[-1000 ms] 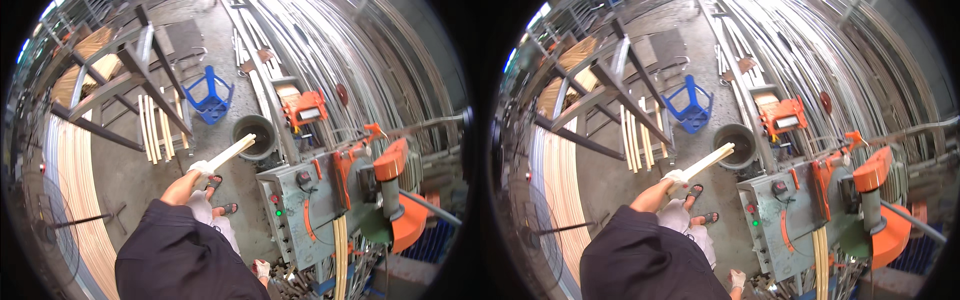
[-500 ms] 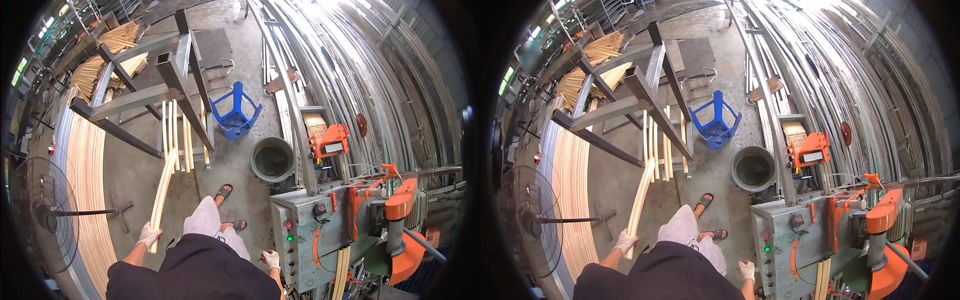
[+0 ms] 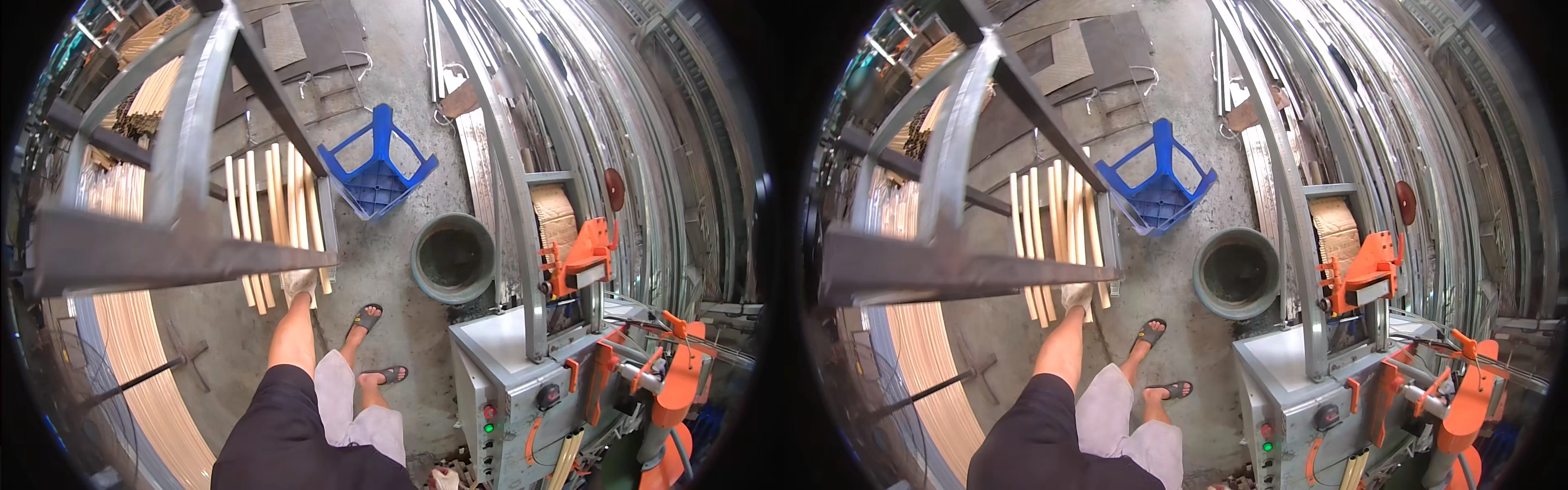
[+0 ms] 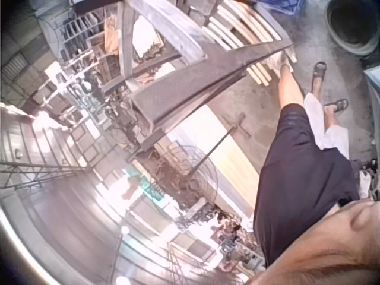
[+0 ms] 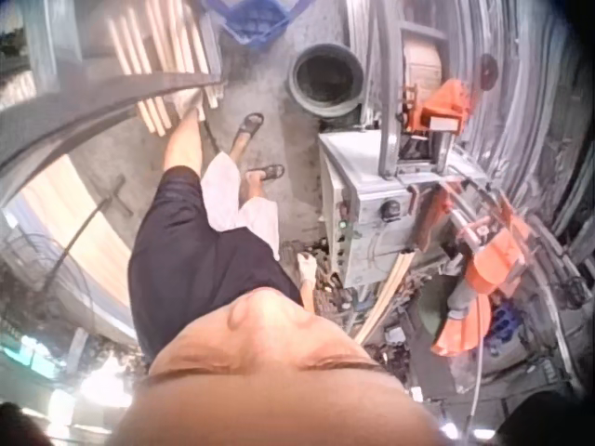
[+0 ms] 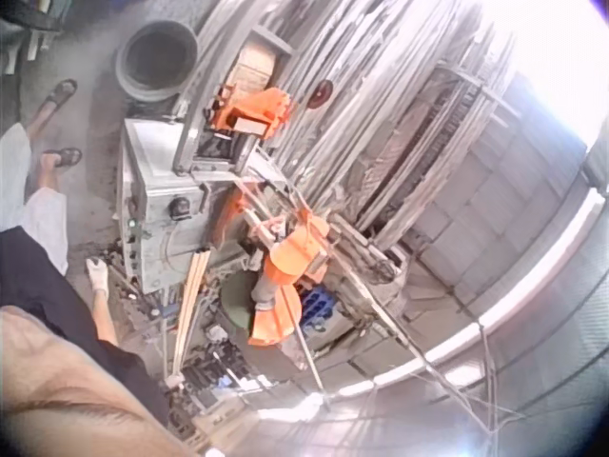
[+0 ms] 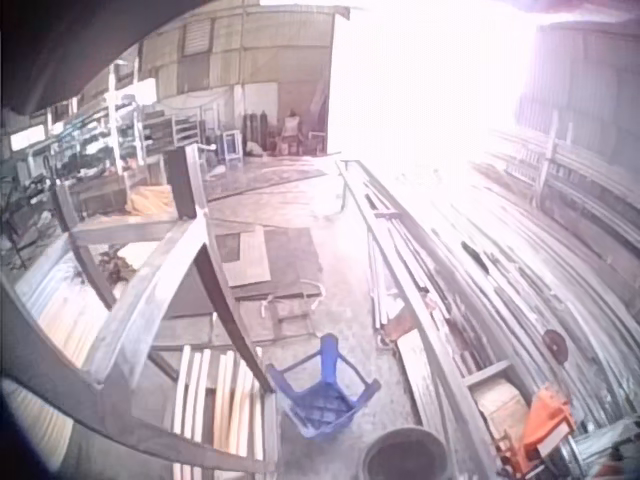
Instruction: The person places several metal tubes onto a miter saw, pulls a lever down to cut the tubes while sparks are visible, and then moves the cut pieces into a bin and onto a rack.
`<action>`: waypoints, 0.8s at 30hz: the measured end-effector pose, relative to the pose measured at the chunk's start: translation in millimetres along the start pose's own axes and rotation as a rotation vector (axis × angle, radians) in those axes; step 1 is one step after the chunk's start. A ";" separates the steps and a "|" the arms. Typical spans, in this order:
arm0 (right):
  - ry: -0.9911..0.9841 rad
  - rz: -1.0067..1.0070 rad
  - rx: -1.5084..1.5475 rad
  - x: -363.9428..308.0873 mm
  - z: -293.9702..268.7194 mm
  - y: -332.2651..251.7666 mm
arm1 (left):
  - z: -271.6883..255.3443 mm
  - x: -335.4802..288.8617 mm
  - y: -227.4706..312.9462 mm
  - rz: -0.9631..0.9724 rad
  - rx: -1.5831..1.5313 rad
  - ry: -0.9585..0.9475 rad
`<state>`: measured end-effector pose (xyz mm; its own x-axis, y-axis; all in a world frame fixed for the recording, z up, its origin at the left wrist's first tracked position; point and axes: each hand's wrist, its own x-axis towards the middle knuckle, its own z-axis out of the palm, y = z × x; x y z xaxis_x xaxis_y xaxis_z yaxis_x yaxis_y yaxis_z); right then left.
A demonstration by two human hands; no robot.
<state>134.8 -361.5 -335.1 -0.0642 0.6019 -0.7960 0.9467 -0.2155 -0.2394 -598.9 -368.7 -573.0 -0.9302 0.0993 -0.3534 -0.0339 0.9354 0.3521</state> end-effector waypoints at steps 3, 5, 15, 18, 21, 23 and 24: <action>-0.153 0.165 0.126 8.3 14.6 1.0 | 48.2 10.8 -75.3 -0.105 -0.024 0.060; -0.167 0.258 0.207 -7.2 23.1 -48.2 | 67.6 10.1 -63.9 -0.107 -0.042 0.035; -0.168 0.408 0.301 -13.4 74.4 -39.3 | 9.9 1.1 -30.1 -0.057 0.367 -0.389; 0.002 0.403 0.295 -27.1 74.8 -17.3 | 4.2 -3.9 -54.0 0.099 0.563 -0.526; 0.101 0.413 0.432 -57.5 76.2 6.4 | 16.0 -9.4 -72.0 0.280 0.772 -0.703; 0.064 0.573 0.542 -79.1 107.9 2.6 | 8.3 -65.1 1.0 0.293 0.808 -0.762; 0.092 0.583 0.606 -79.6 131.8 3.3 | -20.1 -118.4 80.3 0.366 0.692 -0.973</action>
<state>101.5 -511.4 -345.8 0.4331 0.3211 -0.8422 0.4860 -0.8701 -0.0819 -498.8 -312.1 -485.5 -0.1784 0.3244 -0.9289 0.6434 0.7527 0.1393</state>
